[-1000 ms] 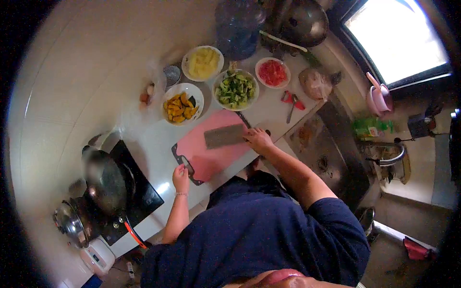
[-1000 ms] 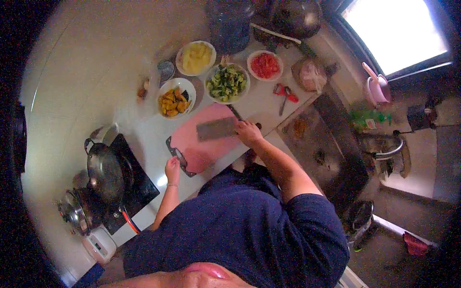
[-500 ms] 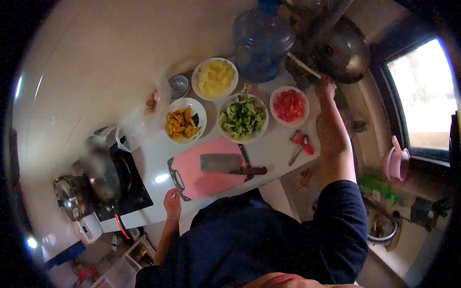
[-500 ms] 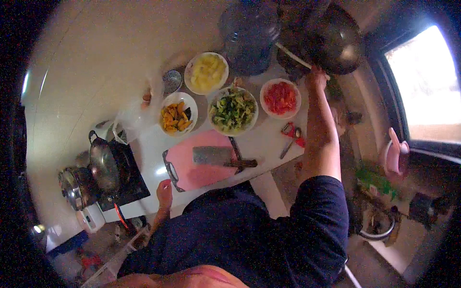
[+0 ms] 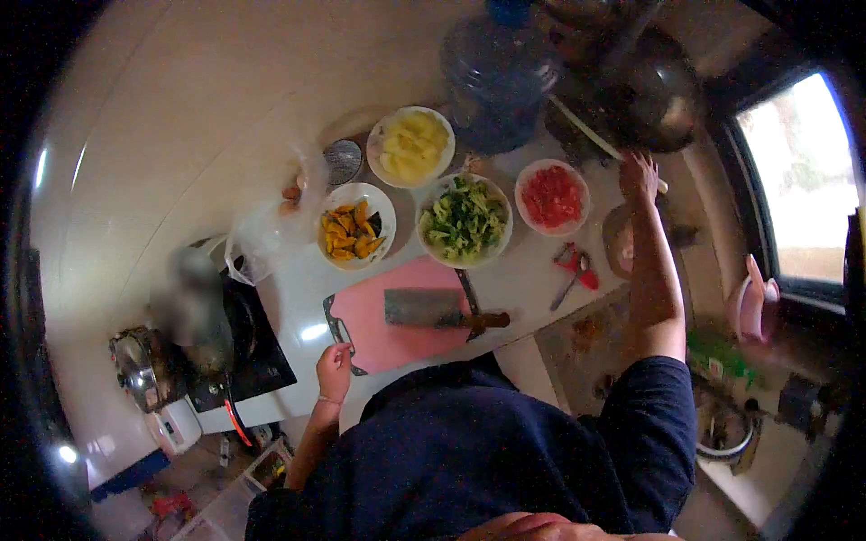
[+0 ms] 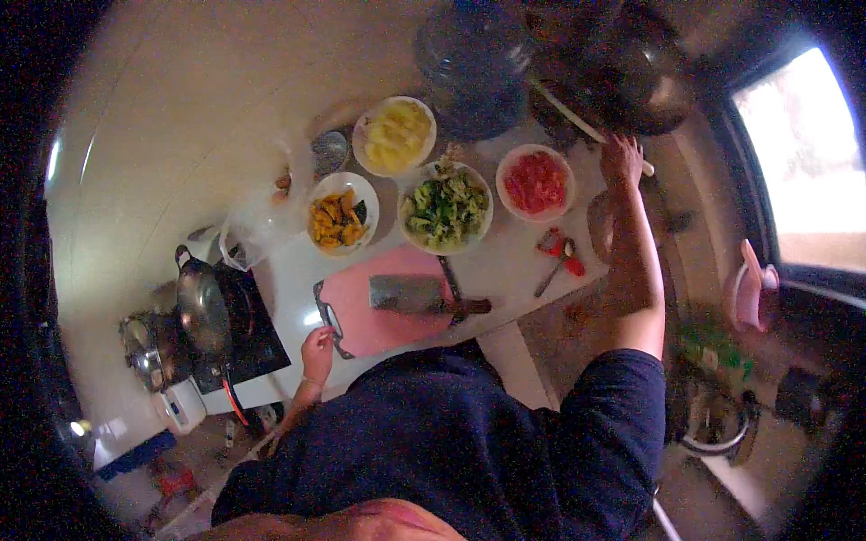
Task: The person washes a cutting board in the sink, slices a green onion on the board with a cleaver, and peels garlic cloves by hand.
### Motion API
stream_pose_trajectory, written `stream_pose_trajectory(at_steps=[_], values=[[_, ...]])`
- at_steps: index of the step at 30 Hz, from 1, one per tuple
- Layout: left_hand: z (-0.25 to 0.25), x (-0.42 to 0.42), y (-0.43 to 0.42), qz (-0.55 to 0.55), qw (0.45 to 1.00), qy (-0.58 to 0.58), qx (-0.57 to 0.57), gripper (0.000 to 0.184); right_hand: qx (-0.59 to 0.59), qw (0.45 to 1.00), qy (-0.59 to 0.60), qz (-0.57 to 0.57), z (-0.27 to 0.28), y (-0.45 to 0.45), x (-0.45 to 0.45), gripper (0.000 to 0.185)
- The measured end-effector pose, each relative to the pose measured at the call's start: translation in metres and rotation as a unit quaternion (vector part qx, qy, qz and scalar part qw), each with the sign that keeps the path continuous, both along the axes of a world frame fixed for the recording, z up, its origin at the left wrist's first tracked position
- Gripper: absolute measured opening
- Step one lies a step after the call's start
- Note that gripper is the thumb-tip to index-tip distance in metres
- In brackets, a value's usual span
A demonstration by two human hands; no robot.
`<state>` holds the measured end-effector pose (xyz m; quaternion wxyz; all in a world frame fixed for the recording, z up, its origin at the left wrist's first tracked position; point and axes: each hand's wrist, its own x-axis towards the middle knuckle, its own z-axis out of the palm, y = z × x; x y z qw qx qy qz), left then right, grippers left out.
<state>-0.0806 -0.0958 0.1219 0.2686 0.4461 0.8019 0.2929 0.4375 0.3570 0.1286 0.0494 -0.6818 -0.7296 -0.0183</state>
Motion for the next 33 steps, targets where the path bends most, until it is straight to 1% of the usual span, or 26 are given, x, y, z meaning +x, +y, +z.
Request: stream_pose_trajectory(at_steps=[1,2,5,6,7,8,9,10,11,12,14,15,16,17,18,20,21,22,23,24,25,26,27,29,32,33], values=[[0.001,-0.002,0.008,-0.014,1.0,-0.013,0.005,0.013,0.016,1.0,0.023,-0.005,-0.007,-0.017,0.012,0.033],[0.002,-0.001,0.015,-0.028,0.999,-0.026,0.009,0.013,0.076,0.997,0.02,-0.006,-0.021,-0.037,0.023,0.028],[-0.005,-0.007,0.03,-0.084,0.996,-0.04,0.015,0.013,0.094,0.981,0.172,0.001,-0.007,-0.13,0.016,0.023],[-0.008,-0.008,0.032,-0.101,0.994,-0.04,0.015,0.013,0.052,0.974,0.22,-0.019,-0.002,-0.161,0.005,0.019],[-0.003,-0.003,0.037,-0.116,0.989,-0.07,0.066,0.014,0.009,0.962,0.269,-0.039,0.002,-0.192,-0.008,0.016],[0.001,0.0,0.042,-0.13,0.98,-0.097,0.117,0.015,0.06,0.933,0.351,0.04,0.003,-0.221,-0.023,0.012],[-0.004,-0.004,0.045,-0.164,0.978,-0.074,0.102,0.018,0.015,0.9,0.434,0.037,0.004,-0.25,-0.044,0.008],[-0.009,-0.007,0.044,-0.196,0.976,-0.052,0.085,0.023,-0.064,0.861,0.501,0.052,-0.002,-0.276,-0.062,0.01],[0.005,-0.001,0.049,-0.244,0.958,0.008,0.149,0.029,-0.12,0.927,0.353,0.036,0.009,-0.301,-0.094,0.011],[0.026,0.005,0.052,-0.289,0.931,0.067,0.213,0.036,-0.216,0.922,0.32,-0.032,0.02,-0.323,-0.134,0.009],[0.043,0.013,0.05,-0.334,0.894,0.147,0.26,0.047,-0.366,0.854,0.371,-0.01,0.018,-0.348,-0.189,0.014],[0.042,0.014,0.047,-0.366,0.885,0.155,0.243,0.045,-0.35,0.874,0.321,0.101,0.002,-0.359,-0.213,0.02],[0.04,0.014,0.043,-0.399,0.875,0.163,0.223,0.044,-0.351,0.864,0.332,0.144,0.013,-0.366,-0.247,0.023],[0.038,0.011,0.04,-0.431,0.863,0.172,0.202,0.043,-0.382,0.813,0.408,0.164,0.003,-0.371,-0.274,0.024],[0.012,0.0,0.035,-0.462,0.856,0.15,0.175,0.038,-0.41,0.752,0.483,0.183,-0.008,-0.374,-0.296,0.024],[-0.013,-0.024,0.023,-0.421,0.896,0.088,0.114,0.033,-0.312,0.822,0.385,0.28,-0.005,-0.375,-0.324,0.021],[-0.023,-0.037,0.015,-0.398,0.912,0.058,0.084,0.031,-0.238,0.855,0.333,0.319,-0.022,-0.37,-0.324,0.021],[-0.031,-0.051,0.006,-0.344,0.934,0.055,0.086,0.028,-0.159,0.879,0.277,0.354,-0.039,-0.363,-0.32,0.023],[-0.041,-0.065,-0.003,-0.312,0.945,0.056,0.076,0.029,-0.215,0.889,0.36,0.182,-0.018,-0.355,-0.323,0.022],[-0.052,-0.078,-0.011,-0.28,0.956,0.056,0.067,0.029,-0.26,0.892,0.331,0.162,-0.005,-0.34,-0.31,0.025],[-0.06,-0.088,-0.018,-0.246,0.966,0.056,0.059,0.03,-0.182,0.917,0.345,0.082,-0.017,-0.338,-0.298,0.029],[-0.065,-0.093,-0.023,-0.207,0.978,0.015,0.006,0.032,-0.158,0.967,0.165,0.11,-0.038,-0.329,-0.279,0.036],[-0.069,-0.097,-0.027,-0.205,0.978,0.035,0.005,0.032,-0.121,0.964,0.206,0.12,-0.071,-0.332,-0.258,0.044],[-0.075,-0.102,-0.033,-0.202,0.977,0.074,0.001,0.033,-0.193,0.952,0.174,0.164,-0.079,-0.333,-0.25,0.056],[-0.096,-0.105,-0.031,-0.195,0.978,0.08,0.001,0.034,-0.21,0.951,0.054,0.218,-0.082,-0.336,-0.264,0.068],[-0.092,-0.103,-0.03,-0.195,0.977,0.087,-0.014,0.035,-0.207,0.949,0.045,0.233,-0.084,-0.334,-0.264,0.07]])
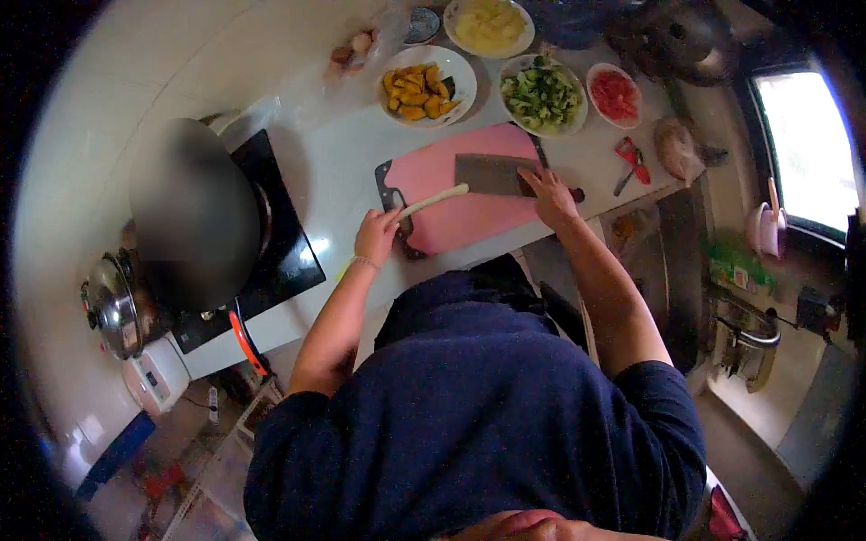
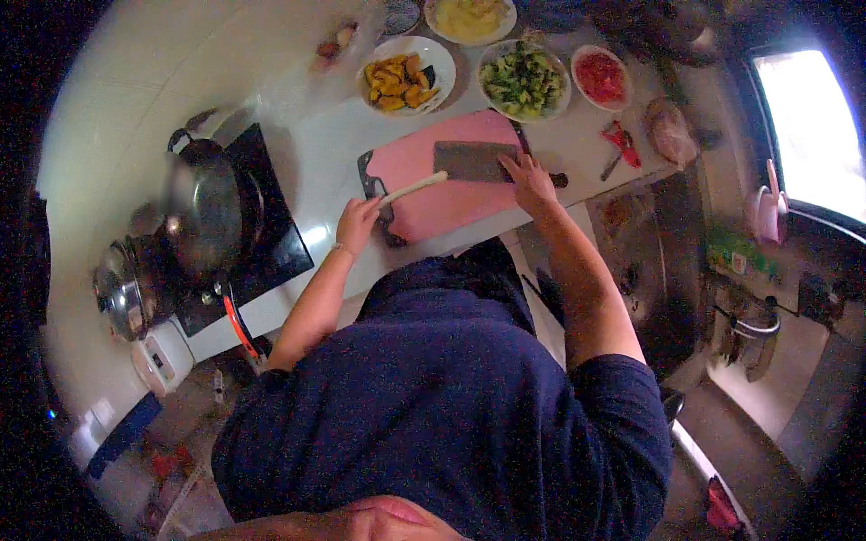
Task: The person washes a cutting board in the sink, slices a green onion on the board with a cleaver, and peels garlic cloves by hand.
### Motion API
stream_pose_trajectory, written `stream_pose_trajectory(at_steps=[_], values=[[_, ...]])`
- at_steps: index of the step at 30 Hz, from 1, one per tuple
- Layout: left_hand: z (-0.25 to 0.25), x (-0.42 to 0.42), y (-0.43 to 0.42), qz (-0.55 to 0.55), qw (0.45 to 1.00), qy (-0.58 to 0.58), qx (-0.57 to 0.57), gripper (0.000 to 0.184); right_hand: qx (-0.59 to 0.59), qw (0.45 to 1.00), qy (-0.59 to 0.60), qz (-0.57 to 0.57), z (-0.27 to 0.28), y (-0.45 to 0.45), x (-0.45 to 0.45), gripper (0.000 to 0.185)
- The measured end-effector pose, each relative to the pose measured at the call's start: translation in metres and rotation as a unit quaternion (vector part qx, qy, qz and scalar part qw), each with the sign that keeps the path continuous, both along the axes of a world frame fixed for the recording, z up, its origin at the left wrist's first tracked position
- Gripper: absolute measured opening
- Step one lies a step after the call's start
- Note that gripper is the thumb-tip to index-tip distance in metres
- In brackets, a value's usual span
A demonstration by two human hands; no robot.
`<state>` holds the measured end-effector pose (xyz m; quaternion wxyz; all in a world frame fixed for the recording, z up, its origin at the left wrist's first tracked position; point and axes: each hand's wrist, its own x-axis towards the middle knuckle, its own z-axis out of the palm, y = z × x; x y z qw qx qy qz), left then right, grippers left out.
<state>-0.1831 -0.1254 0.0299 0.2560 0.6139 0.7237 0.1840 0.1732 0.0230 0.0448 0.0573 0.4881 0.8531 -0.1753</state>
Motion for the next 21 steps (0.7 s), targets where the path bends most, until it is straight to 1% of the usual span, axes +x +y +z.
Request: stream_pose_trajectory(at_steps=[2,5,8,11,14,17,20,21], values=[[0.009,0.007,0.003,0.0,0.999,0.022,-0.027,0.036,0.01,0.999,-0.007,0.03,-0.006,0.003,0.001,0.075],[0.012,0.014,0.007,-0.012,0.997,0.078,-0.022,0.035,-0.084,0.996,0.024,0.031,0.022,0.004,0.005,0.073],[0.013,0.023,0.014,-0.02,0.99,0.12,0.073,0.038,-0.115,0.99,0.074,-0.017,0.04,-0.01,0.018,0.063],[0.015,0.037,0.027,-0.084,0.978,0.117,0.152,0.033,-0.146,0.962,0.163,-0.162,0.035,-0.036,0.029,0.044],[0.004,0.05,0.043,-0.138,0.969,0.144,0.148,0.03,-0.201,0.942,0.118,-0.243,0.029,-0.059,0.029,0.03],[-0.002,0.066,0.06,-0.151,0.975,0.032,0.157,0.025,-0.098,0.961,0.14,-0.216,0.03,-0.087,0.014,0.027],[-0.007,0.068,0.062,-0.111,0.988,-0.018,0.105,0.023,-0.126,0.974,0.113,-0.149,0.069,-0.093,-0.016,0.03],[-0.008,0.068,0.063,-0.131,0.985,-0.001,0.112,0.023,-0.139,0.981,0.058,-0.126,0.075,-0.091,-0.027,0.037]])
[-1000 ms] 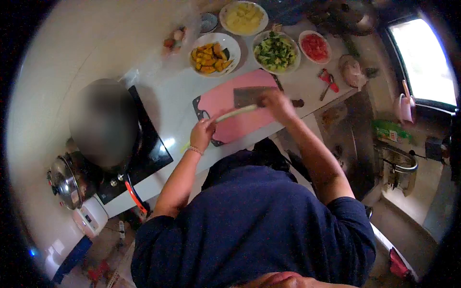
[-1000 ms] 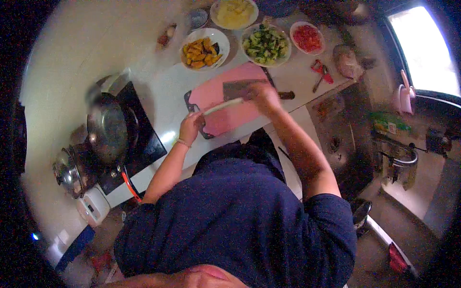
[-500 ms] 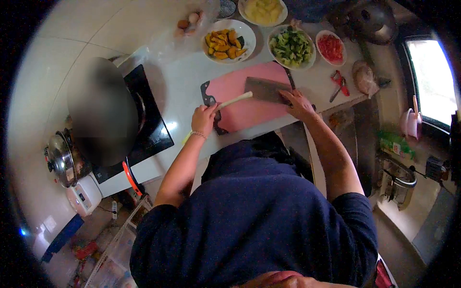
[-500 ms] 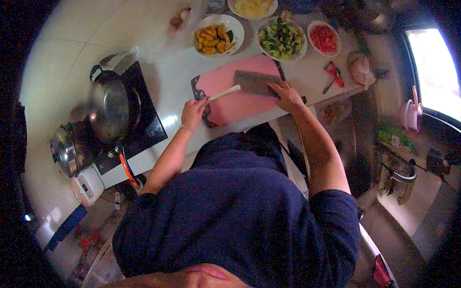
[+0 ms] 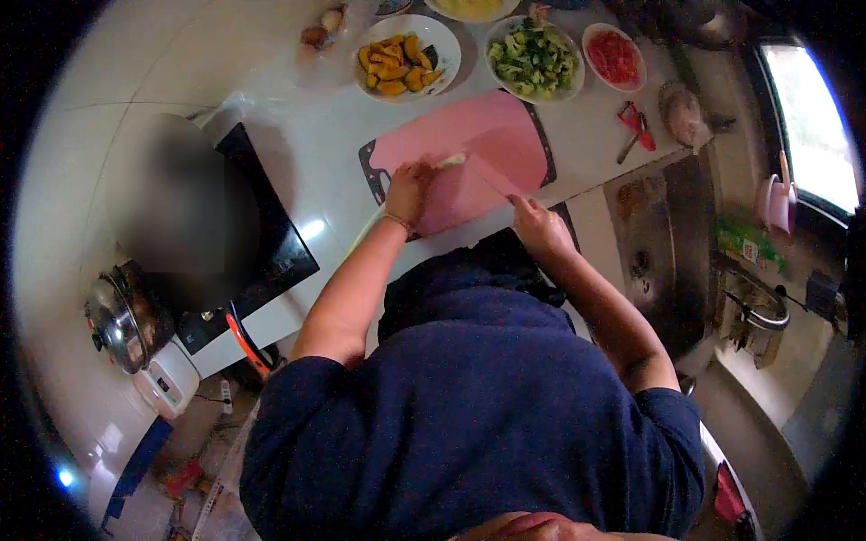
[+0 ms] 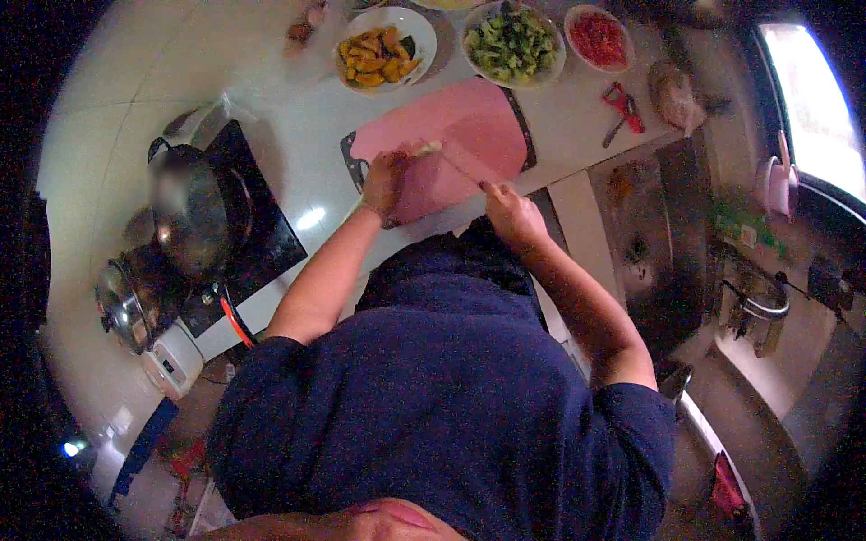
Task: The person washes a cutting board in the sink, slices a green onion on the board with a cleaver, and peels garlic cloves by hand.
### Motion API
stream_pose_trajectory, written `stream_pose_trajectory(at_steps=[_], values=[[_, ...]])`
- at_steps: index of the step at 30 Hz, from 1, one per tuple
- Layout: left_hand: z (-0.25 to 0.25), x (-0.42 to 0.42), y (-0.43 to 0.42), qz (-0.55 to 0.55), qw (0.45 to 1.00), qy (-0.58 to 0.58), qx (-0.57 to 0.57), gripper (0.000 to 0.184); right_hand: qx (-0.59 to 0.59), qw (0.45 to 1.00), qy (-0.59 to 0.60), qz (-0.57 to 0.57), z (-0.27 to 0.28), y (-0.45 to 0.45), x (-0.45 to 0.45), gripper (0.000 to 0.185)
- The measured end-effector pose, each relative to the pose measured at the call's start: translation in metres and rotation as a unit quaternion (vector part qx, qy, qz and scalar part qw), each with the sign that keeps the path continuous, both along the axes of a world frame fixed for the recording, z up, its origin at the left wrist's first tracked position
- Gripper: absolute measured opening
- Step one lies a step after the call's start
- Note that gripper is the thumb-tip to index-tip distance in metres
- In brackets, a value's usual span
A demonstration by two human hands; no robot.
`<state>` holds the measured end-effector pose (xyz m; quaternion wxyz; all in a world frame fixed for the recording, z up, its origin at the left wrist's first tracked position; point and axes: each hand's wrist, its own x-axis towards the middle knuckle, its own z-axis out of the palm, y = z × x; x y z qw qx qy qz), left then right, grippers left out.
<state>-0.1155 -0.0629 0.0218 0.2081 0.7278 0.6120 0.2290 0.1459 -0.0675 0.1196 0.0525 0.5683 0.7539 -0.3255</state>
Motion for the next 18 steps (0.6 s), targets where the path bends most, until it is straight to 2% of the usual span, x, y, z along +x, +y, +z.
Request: stream_pose_trajectory(at_steps=[2,6,8,10,12,14,16,17,18], values=[[-0.002,-0.003,0.0,-0.034,0.999,0.038,0.019,0.025,0.024,0.999,0.008,0.025,0.004,0.001,-0.012,0.034],[0.006,-0.001,-0.004,0.016,0.999,-0.036,-0.012,0.024,0.041,0.998,-0.006,0.057,-0.001,0.0,-0.016,0.033],[0.003,-0.001,-0.008,0.054,0.998,-0.036,0.006,0.024,0.062,0.996,0.057,0.012,-0.018,-0.002,-0.01,0.033],[-0.002,-0.007,-0.003,0.099,0.979,-0.164,-0.068,0.022,0.085,0.993,0.076,-0.019,-0.022,0.004,-0.003,0.033],[0.001,-0.016,-0.003,0.125,0.972,-0.188,-0.069,0.022,0.106,0.992,0.053,-0.033,-0.021,0.013,0.002,0.035],[0.032,-0.032,-0.002,0.13,0.986,-0.104,-0.004,0.025,0.108,0.994,-0.008,-0.005,-0.025,0.025,0.008,0.039],[0.05,-0.056,-0.001,0.232,0.941,-0.245,0.019,0.025,0.106,0.992,-0.065,0.012,-0.042,0.037,0.016,0.047],[0.09,-0.061,-0.001,0.281,0.908,-0.311,0.02,0.023,0.105,0.993,-0.05,0.007,-0.047,0.04,0.018,0.048],[0.102,-0.077,-0.003,0.296,0.874,-0.385,0.026,0.026,0.105,0.994,-0.036,0.002,-0.051,0.042,0.019,0.05]])
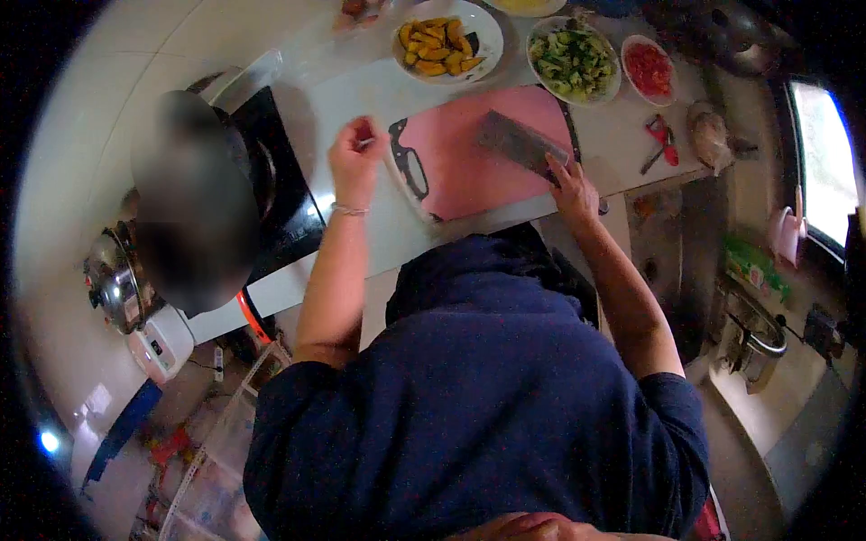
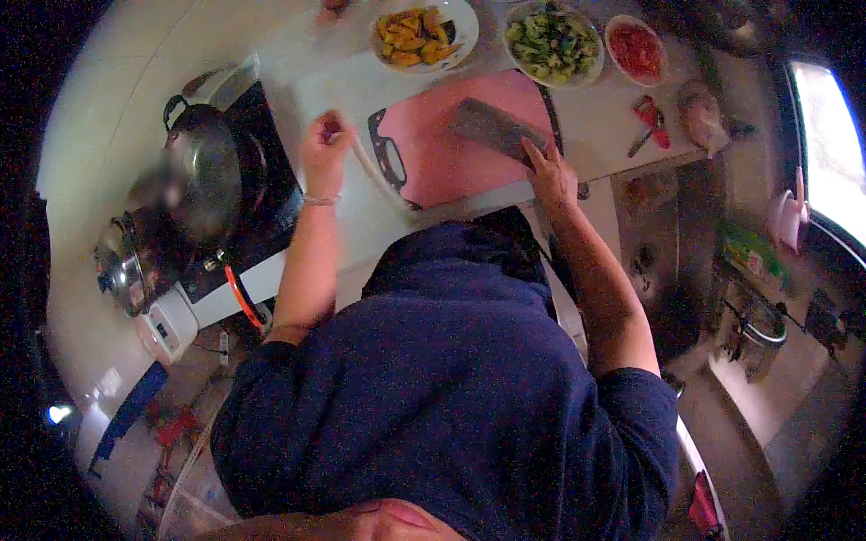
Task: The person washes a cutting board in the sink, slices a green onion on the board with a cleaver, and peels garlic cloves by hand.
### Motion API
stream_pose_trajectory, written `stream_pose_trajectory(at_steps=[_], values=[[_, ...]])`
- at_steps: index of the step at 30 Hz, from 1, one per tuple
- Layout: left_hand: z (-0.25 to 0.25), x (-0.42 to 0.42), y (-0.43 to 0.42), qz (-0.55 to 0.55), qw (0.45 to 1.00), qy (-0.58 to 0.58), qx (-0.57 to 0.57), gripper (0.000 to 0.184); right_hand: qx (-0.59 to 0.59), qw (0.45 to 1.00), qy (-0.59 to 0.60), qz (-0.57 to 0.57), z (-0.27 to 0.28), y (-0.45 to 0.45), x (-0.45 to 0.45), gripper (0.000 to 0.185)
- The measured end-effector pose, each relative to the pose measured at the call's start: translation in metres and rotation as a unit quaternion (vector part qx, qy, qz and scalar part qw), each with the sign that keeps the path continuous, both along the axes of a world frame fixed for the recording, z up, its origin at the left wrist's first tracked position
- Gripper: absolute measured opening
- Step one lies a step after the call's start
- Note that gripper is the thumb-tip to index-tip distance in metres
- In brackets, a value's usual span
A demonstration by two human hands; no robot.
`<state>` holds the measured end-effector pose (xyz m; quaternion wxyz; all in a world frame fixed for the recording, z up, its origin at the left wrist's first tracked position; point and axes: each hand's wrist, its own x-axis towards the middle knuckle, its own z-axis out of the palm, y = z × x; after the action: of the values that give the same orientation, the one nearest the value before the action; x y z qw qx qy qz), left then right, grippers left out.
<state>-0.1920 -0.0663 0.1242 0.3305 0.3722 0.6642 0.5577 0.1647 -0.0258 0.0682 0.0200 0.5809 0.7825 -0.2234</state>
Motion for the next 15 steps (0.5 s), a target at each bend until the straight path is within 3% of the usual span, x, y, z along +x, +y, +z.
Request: stream_pose_trajectory(at_steps=[1,3,5,15], values=[[0.007,-0.018,-0.003,0.007,0.999,-0.029,0.024,0.027,0.001,1.0,0.014,-0.004,-0.002,0.003,0.0,0.051],[0.036,-0.022,-0.004,0.114,0.963,-0.236,0.062,0.031,-0.033,0.999,0.036,-0.021,-0.007,0.006,0.003,0.053],[0.023,-0.041,-0.011,0.115,0.94,-0.313,0.076,0.035,-0.018,0.999,0.041,-0.028,-0.015,0.005,0.005,0.051],[-0.029,-0.019,-0.05,0.183,0.865,-0.467,-0.008,0.022,-0.002,0.988,0.064,-0.138,-0.004,-0.014,0.033,0.04]])
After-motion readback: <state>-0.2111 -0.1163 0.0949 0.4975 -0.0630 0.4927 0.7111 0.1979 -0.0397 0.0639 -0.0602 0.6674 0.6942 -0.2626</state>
